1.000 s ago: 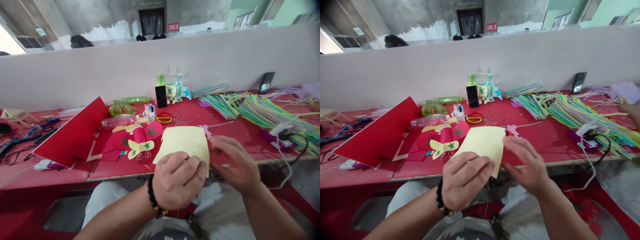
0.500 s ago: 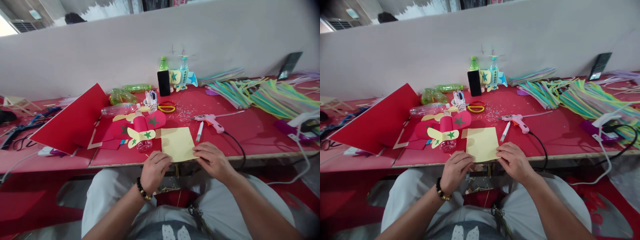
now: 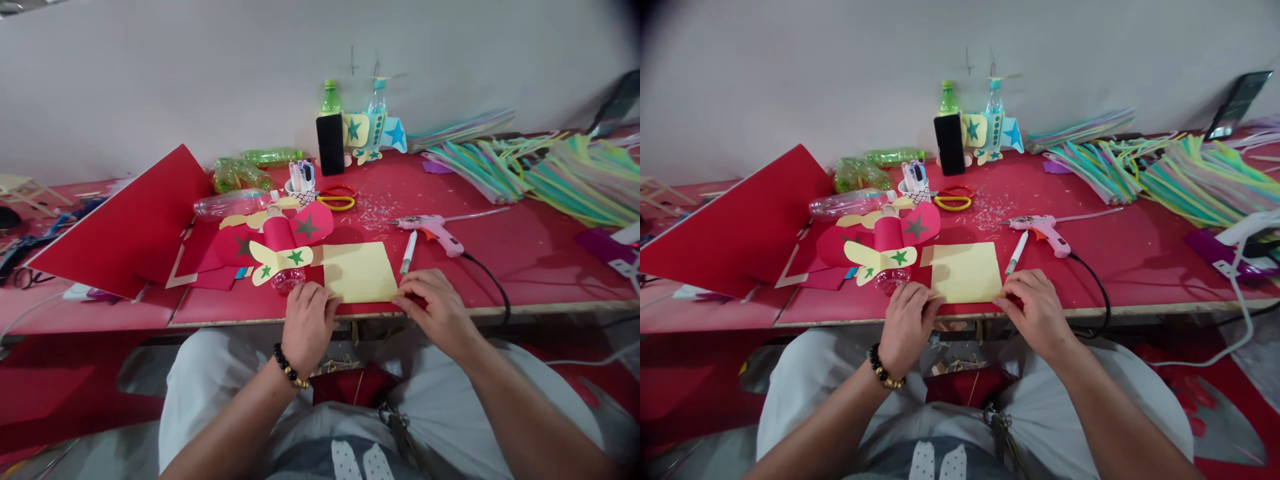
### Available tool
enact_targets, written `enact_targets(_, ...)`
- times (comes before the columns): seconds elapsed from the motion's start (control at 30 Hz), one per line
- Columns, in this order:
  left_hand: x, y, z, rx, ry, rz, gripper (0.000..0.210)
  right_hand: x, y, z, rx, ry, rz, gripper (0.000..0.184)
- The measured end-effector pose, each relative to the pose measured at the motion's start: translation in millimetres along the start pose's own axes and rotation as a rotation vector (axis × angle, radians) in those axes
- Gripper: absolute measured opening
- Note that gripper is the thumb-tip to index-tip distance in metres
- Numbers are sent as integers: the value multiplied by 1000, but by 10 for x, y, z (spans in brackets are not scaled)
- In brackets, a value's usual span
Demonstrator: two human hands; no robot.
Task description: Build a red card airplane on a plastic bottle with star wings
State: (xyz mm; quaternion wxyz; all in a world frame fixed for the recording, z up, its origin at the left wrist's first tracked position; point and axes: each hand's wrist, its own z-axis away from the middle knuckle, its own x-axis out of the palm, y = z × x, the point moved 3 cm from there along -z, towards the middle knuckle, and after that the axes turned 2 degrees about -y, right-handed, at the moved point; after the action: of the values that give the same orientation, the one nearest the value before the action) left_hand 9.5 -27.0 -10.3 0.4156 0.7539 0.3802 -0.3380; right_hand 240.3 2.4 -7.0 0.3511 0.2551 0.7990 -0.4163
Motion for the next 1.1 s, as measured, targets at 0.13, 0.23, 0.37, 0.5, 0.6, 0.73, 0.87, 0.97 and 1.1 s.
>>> enact_targets(0.13,9,-16,-5,-29,-4,-9,13,1,17,4,22,16,12,18)
enact_targets(0.23,-16,-27,0,-36,-23,29,11,-1,-1,19,19,15,-4,18)
enact_targets(0.37,-39,-25,0,-51,-48,57,11,-9,-31,36,5,14,-51,14)
enact_targets(0.5,-25,-16,-20,-95,-67,24,13,14,-20,30,41,11,11,16)
enact_targets(0.6,-4,-8,-37,-111,-76,-1,11,38,-11,19,58,28,71,20)
enact_targets(0.73,18,-3,-53,-121,-70,-23,7,70,-10,-3,64,26,128,21)
enact_targets(0.87,30,-9,-50,-135,-58,-28,9,82,-6,-30,69,49,146,22)
enact_targets(0.97,25,-12,-40,-144,-41,-27,16,84,-6,-47,76,57,154,22)
enact_targets(1.1,20,-5,-31,-143,-38,-30,17,88,-11,-64,90,47,176,23)
